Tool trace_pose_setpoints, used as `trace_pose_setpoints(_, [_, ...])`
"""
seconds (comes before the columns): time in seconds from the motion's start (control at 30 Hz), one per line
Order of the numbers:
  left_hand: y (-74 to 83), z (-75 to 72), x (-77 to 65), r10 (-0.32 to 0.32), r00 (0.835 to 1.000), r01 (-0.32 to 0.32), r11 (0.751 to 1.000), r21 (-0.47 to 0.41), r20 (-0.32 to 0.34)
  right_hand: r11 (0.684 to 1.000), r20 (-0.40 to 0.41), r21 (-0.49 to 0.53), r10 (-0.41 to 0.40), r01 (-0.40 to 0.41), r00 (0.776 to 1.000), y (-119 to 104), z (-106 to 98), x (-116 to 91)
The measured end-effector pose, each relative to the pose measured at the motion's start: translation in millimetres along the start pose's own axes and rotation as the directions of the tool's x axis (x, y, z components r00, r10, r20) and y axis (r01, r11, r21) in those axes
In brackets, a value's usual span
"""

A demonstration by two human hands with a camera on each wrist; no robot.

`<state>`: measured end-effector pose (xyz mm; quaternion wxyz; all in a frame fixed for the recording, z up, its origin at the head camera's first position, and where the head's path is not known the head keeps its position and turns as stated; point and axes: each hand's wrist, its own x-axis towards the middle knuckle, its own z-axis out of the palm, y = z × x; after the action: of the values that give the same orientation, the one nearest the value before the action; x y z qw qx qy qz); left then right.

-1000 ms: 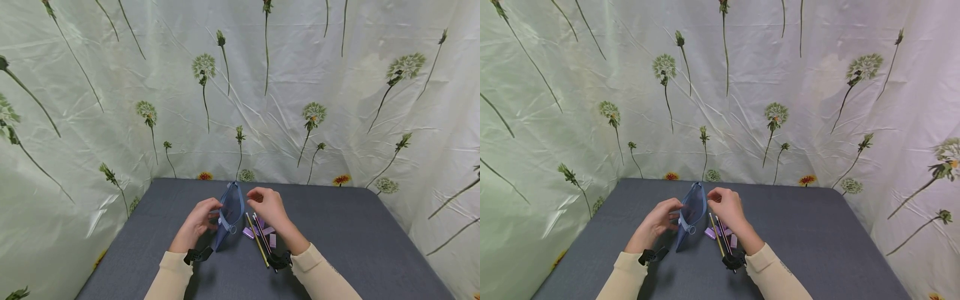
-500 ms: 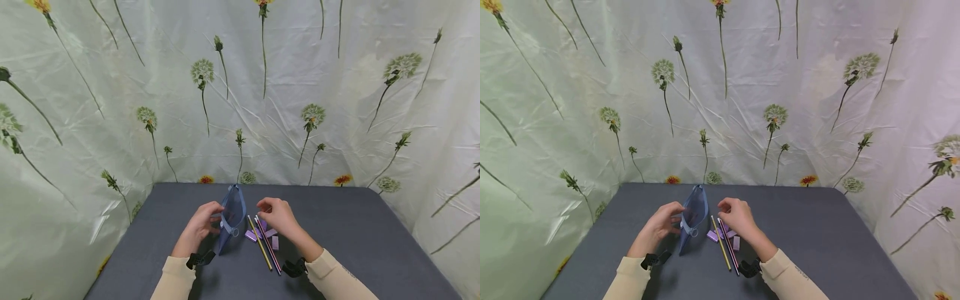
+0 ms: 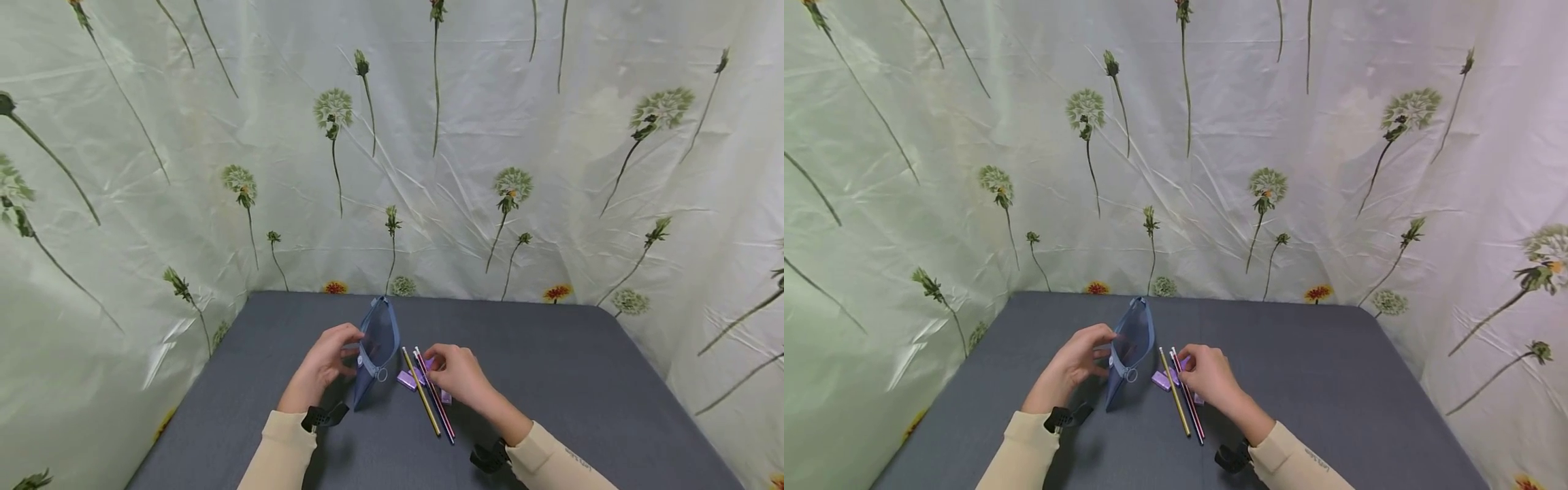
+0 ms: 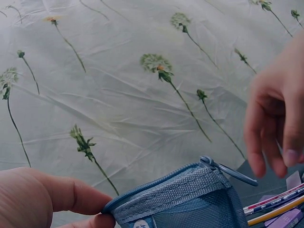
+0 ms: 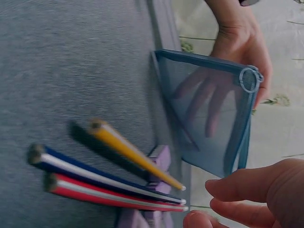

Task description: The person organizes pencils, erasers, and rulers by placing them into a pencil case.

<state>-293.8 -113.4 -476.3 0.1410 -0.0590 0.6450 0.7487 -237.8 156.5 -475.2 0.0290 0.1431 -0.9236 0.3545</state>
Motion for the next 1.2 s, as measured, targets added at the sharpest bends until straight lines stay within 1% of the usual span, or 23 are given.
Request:
trace_pose_setpoints(0.17, [0.4, 0.5, 1.0, -0.006, 1.000, 0.005, 1.000, 0.011, 0.011, 1.000, 0.007, -0.009, 0.003, -0.003, 1.000, 6, 6, -5])
trace_pose_setpoints(0.4, [0.0, -3.6, 1.7, 0.006, 1.000, -0.007, 1.000, 0.019, 0.022, 0.997, -0.037, -0.065, -0.042, 0.040, 0.998, 10, 13, -8])
trace_pose_setpoints(0.53, [0.1, -2.7, 2.2, 0.001, 1.000, -0.001, 1.000, 0.023, 0.024, 0.995, -0.056, -0.086, -0.051, 0.046, 0.997, 12, 16, -10])
trace_pose_setpoints(0.83, [0.6, 0.5, 0.0, 0.000, 1.000, 0.000, 1.000, 0.026, 0.006, 0.994, -0.094, -0.103, -0.033, 0.023, 0.995, 17, 22, -12])
trace_pose_setpoints(0.93, [-0.1, 0.1, 0.0, -0.001, 1.000, 0.001, 1.000, 0.028, 0.004, 0.994, -0.095, -0.110, -0.040, 0.030, 0.995, 18, 24, -13])
trace_pose_setpoints(1.07, [-0.8, -0.3, 0.2, -0.004, 1.000, 0.003, 1.000, 0.024, 0.010, 0.995, -0.082, -0.102, -0.028, 0.019, 0.996, 17, 26, -14])
trace_pose_setpoints(1.2, [0.4, 0.5, -0.2, -0.001, 1.000, 0.001, 1.000, 0.021, 0.011, 0.994, -0.085, -0.107, -0.022, 0.012, 0.996, 17, 26, -13])
